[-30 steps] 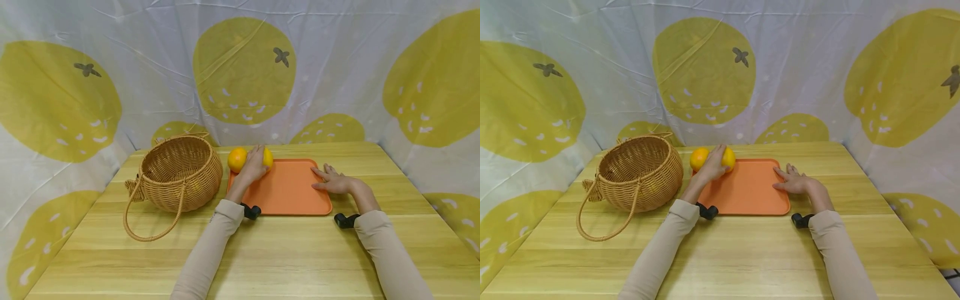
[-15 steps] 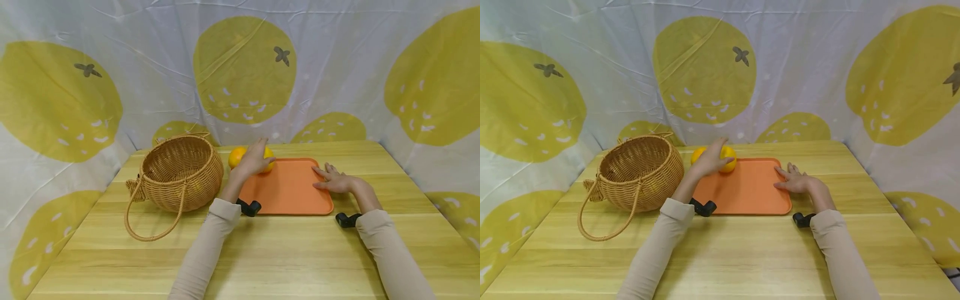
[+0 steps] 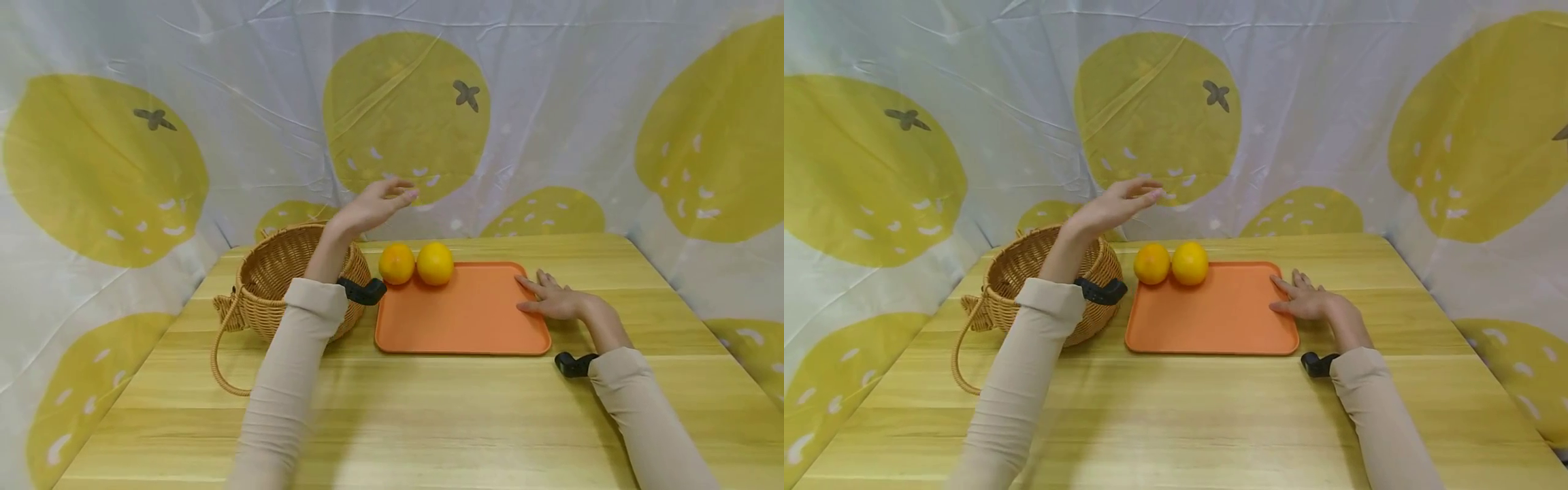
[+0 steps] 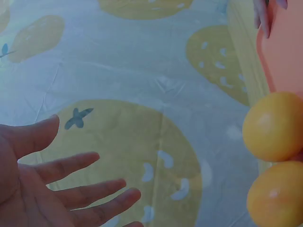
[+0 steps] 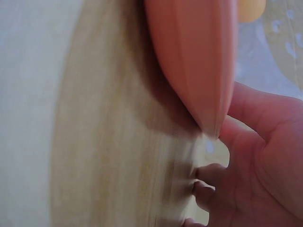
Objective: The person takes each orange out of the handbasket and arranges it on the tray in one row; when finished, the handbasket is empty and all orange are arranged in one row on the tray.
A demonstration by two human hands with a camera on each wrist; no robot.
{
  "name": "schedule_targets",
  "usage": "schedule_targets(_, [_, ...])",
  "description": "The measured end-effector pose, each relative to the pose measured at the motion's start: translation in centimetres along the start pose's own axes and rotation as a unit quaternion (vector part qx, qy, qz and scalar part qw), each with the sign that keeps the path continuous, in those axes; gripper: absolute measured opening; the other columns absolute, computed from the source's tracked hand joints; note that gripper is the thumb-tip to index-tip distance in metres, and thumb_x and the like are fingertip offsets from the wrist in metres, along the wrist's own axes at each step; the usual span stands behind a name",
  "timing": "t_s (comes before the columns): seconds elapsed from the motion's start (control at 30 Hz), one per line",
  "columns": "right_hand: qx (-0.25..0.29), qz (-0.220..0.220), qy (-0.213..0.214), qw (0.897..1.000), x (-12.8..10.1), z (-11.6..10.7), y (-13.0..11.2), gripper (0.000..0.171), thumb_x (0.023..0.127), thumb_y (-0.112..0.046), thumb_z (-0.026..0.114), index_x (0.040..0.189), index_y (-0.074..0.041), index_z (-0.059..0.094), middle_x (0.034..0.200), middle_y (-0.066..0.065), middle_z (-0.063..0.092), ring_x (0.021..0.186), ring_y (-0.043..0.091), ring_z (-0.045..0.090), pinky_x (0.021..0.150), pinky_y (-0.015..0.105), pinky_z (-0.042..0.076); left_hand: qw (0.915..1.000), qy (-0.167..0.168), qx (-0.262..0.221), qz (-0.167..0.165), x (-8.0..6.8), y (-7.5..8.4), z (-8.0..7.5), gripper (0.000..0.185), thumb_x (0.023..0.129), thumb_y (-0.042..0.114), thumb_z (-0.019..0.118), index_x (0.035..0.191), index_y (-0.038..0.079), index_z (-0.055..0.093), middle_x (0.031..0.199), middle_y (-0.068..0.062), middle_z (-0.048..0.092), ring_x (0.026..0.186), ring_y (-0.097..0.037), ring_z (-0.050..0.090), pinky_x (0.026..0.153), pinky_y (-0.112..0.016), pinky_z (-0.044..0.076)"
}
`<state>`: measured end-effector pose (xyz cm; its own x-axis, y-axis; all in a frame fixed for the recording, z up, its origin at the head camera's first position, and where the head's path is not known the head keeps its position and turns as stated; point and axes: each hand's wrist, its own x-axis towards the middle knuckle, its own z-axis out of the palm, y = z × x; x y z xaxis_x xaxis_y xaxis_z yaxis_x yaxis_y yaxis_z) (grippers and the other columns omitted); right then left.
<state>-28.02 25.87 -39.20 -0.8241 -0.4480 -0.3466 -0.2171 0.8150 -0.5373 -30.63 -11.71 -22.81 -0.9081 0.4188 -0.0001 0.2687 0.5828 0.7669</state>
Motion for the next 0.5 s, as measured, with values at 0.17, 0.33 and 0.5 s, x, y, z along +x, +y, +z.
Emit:
schedule_targets(0.17, [-0.002, -0.003, 0.000, 1.000, 0.2, 0.2, 0.2, 0.084, 0.107, -0.041, 0.054, 0.165, 0.001, 0.010, 0.162, 0.043, -0.017, 0.149, 0.062, -0.018, 0.114, 0.079, -0.011, 0.9997, -0.016, -0.018, -0.011, -1.3, -1.0, -3.9, 0.052, 0.111, 0.040, 0.045, 0.151, 0.007, 0.050, 0.152, -0.017, 0.054, 0.144, -0.032, 0.049, 0.120, -0.055, 0.035])
schedule_targets(0.33, [-0.002, -0.002, 0.001, 1.000, 0.3, 0.1, 0.3, 0.085, 0.107, -0.041, 0.055, 0.165, 0.001, 0.010, 0.162, 0.042, -0.018, 0.150, 0.061, -0.018, 0.114, 0.079, -0.012, 0.9978, -0.063, -0.015, -0.013, -2.7, -3.6, -7.6, 0.046, 0.112, 0.034, 0.045, 0.138, 0.000, 0.061, 0.137, -0.016, 0.066, 0.135, -0.035, 0.058, 0.114, -0.053, 0.042])
schedule_targets(0.5, [0.002, -0.002, 0.001, 1.000, 0.1, -0.1, 0.4, 0.085, 0.107, -0.041, 0.054, 0.164, 0.002, 0.010, 0.162, 0.043, -0.018, 0.149, 0.061, -0.018, 0.114, 0.079, -0.013, 0.9894, -0.139, 0.008, -0.041, -4.2, -6.7, -10.5, 0.040, 0.112, 0.028, 0.046, 0.133, -0.001, 0.064, 0.133, -0.015, 0.069, 0.131, -0.033, 0.062, 0.112, -0.052, 0.046])
